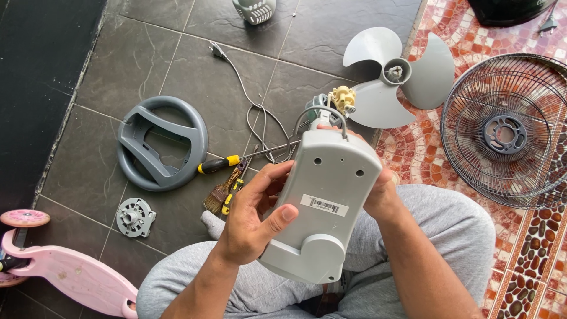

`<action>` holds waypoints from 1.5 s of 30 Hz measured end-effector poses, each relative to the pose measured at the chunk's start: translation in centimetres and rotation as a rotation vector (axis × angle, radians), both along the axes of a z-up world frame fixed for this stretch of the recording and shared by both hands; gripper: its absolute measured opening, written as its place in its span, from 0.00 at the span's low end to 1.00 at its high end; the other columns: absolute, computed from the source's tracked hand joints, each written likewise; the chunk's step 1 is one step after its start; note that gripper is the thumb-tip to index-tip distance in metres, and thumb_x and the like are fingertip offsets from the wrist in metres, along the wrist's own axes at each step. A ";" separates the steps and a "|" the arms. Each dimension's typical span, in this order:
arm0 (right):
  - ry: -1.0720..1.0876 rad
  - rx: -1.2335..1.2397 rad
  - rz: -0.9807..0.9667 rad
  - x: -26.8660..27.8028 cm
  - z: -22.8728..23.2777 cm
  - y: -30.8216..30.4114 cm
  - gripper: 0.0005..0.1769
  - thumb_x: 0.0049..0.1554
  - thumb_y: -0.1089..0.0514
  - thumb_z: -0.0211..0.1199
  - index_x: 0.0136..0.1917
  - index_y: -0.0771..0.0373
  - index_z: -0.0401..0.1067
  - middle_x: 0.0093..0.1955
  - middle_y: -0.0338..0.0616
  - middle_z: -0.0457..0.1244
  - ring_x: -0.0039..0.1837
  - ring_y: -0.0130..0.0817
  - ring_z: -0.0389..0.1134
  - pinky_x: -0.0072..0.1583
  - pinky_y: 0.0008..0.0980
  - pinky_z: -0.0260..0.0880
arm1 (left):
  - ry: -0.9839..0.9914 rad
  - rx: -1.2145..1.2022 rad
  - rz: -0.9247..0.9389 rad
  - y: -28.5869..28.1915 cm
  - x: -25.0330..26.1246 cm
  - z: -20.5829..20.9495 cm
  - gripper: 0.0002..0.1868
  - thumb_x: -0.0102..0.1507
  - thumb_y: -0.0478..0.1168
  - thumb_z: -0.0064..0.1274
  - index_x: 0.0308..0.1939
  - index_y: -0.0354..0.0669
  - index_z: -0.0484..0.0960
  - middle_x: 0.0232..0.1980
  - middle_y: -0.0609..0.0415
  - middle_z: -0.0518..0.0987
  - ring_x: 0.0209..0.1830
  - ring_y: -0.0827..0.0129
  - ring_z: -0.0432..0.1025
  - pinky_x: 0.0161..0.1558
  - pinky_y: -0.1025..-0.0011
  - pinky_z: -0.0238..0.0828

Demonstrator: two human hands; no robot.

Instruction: The person disassembles a table fan by removing the motor housing and base components using a screwdriver. They remove screws from the base and separate the motor assembly from the fan stand.

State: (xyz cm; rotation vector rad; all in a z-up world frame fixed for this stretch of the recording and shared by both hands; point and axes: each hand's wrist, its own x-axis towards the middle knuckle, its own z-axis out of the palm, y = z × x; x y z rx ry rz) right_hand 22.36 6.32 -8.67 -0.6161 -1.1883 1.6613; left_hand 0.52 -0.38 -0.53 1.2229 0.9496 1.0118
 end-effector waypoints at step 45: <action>0.192 -0.027 -0.156 2.8 -5.0 -2.5 0.52 0.55 0.31 0.69 0.76 0.70 0.59 0.62 0.51 0.63 0.61 0.38 0.67 0.61 0.36 0.72 | 1.677 -0.487 -0.205 6.2 -12.0 -20.4 0.34 0.59 0.57 0.64 0.62 0.43 0.75 0.58 0.46 0.80 0.59 0.53 0.75 0.56 0.56 0.72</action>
